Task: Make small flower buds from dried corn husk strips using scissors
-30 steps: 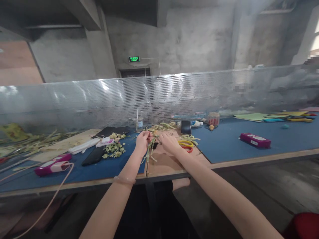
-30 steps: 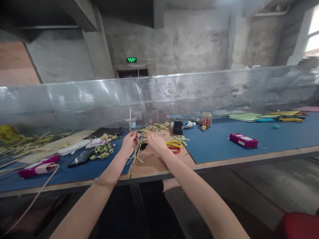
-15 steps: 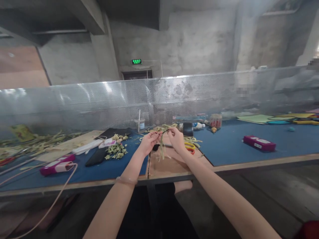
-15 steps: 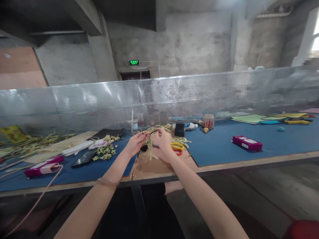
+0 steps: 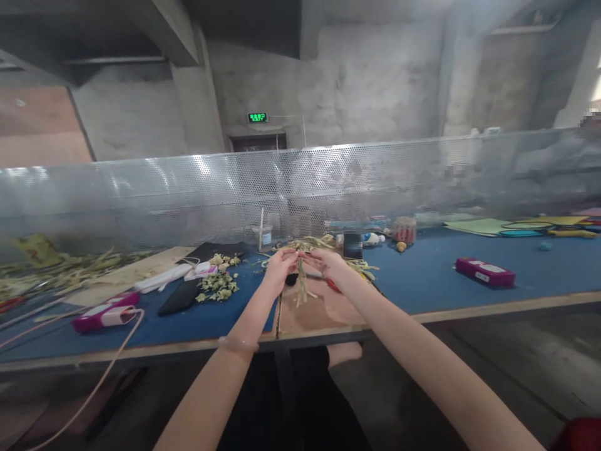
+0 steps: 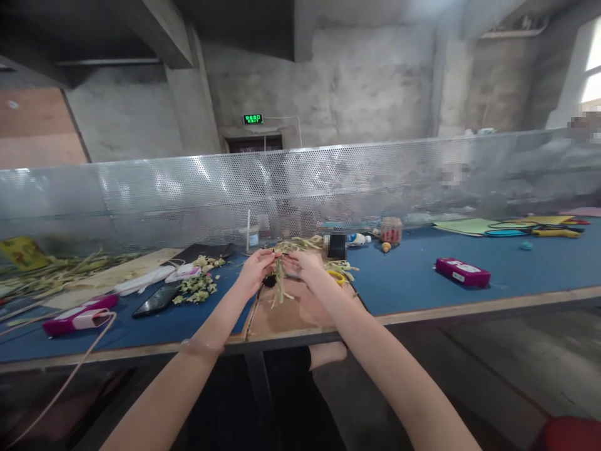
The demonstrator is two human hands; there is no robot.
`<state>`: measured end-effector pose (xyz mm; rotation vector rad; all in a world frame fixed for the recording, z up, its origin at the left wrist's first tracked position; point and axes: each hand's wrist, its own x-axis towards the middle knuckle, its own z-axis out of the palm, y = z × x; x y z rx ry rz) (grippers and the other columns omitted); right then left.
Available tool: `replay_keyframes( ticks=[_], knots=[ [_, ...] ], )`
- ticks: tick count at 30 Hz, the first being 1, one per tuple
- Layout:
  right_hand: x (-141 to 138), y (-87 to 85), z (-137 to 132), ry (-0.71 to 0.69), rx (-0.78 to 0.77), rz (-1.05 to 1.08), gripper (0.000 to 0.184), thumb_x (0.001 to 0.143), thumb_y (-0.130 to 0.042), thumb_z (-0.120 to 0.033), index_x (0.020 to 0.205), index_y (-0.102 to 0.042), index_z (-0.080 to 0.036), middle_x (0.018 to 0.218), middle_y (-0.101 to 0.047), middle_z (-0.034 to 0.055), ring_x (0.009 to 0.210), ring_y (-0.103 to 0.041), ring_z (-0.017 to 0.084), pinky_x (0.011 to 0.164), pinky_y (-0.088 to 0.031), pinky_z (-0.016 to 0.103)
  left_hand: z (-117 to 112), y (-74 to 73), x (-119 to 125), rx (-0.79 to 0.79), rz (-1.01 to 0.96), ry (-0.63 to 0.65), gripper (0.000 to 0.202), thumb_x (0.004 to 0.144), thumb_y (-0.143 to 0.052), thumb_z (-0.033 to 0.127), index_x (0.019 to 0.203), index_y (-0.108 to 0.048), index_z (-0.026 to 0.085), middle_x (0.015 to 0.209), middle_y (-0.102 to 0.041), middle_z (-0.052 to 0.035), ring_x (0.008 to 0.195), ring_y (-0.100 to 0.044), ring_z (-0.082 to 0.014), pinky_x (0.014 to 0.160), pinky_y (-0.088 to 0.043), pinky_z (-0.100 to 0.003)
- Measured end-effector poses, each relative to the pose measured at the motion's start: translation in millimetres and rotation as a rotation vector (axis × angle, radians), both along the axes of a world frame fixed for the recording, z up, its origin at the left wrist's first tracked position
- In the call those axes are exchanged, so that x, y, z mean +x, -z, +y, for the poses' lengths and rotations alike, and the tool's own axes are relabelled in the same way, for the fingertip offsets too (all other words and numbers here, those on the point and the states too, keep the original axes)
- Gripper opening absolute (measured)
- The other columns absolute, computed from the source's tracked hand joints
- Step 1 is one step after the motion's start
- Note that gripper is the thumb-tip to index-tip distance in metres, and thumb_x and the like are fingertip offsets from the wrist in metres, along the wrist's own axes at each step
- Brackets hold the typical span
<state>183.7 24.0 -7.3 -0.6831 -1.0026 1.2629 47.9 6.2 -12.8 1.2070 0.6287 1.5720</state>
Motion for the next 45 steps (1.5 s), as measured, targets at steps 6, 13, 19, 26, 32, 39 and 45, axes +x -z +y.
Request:
replay_keyframes(
  ticks=[6,13,19,26,32,39,45],
  knots=[
    [4,-28.6,1,-0.036,-0.011,0.103,0.024,0.073,-0.045,0.008,0.069,-0.046,-0.016,0.057,-0.060,0.0018,0.057,-0.063,0.013,0.069,-0.054,0.031,-2,-20.2,16,0.065,-0.135,-0.178,0.016,0.069,-0.064,0.011,0.079,-0.051,0.013,0.076,-0.067,-0.0057,0.071,-0.063,-0.0111,0.067,-0.048,-0.023],
    [6,-27.4,-35,-0.080,0.234,0.158,0.019,0.070,-0.059,-0.006,0.081,-0.051,-0.018,0.069,-0.061,-0.0033,0.071,-0.062,0.010,0.082,-0.047,0.028,-19,-21.5,26,0.087,-0.258,-0.232,0.013,0.078,-0.052,0.008,0.084,-0.044,0.017,0.075,-0.063,-0.0017,0.075,-0.064,-0.0106,0.083,-0.048,-0.030],
    [27,18.9,-72,-0.165,0.292,-0.218,0.024,0.068,-0.066,-0.021,0.089,-0.056,-0.018,0.073,-0.061,-0.0018,0.070,-0.058,0.010,0.066,-0.044,0.022,-62,26.1,16,0.026,-0.134,-0.144,0.018,0.071,-0.061,0.013,0.084,-0.048,0.015,0.072,-0.065,-0.0030,0.069,-0.064,-0.0146,0.075,-0.050,-0.033],
    [41,44.6,-98,-0.256,0.193,-0.378,0.030,0.067,-0.067,-0.030,0.091,-0.053,-0.017,0.071,-0.063,0.0000,0.064,-0.060,0.014,0.061,-0.046,0.027,-92,38.9,-1,-0.031,0.330,0.016,0.023,0.072,-0.062,0.030,0.085,-0.049,0.017,0.079,-0.067,-0.0044,0.073,-0.064,-0.0166,0.069,-0.050,-0.030],
    [36,48.6,-100,-0.122,0.218,-0.623,0.023,0.069,-0.063,-0.029,0.084,-0.050,-0.018,0.067,-0.061,-0.0005,0.054,-0.059,0.014,0.052,-0.046,0.026,-88,34.2,2,-0.046,0.582,0.072,0.023,0.065,-0.068,0.026,0.075,-0.049,0.017,0.072,-0.068,-0.0056,0.068,-0.065,-0.0186,0.064,-0.050,-0.030],
    [30,58.9,-98,0.193,0.356,-0.736,0.016,0.066,-0.058,-0.015,0.078,-0.049,-0.019,0.071,-0.058,-0.0010,0.065,-0.059,0.015,0.060,-0.047,0.028,-81,39.3,10,-0.008,0.623,-0.017,0.027,0.057,-0.071,0.020,0.074,-0.051,0.016,0.064,-0.065,-0.0026,0.059,-0.062,-0.0172,0.057,-0.048,-0.028],
    [29,67.0,-105,0.276,0.392,-0.732,0.017,0.068,-0.052,-0.014,0.084,-0.049,-0.019,0.071,-0.059,-0.0010,0.062,-0.059,0.015,0.059,-0.047,0.028,-82,40.4,12,-0.038,0.609,-0.024,0.028,0.055,-0.071,0.015,0.075,-0.052,0.015,0.064,-0.062,-0.0008,0.052,-0.060,-0.0144,0.053,-0.048,-0.028]
  ],
)
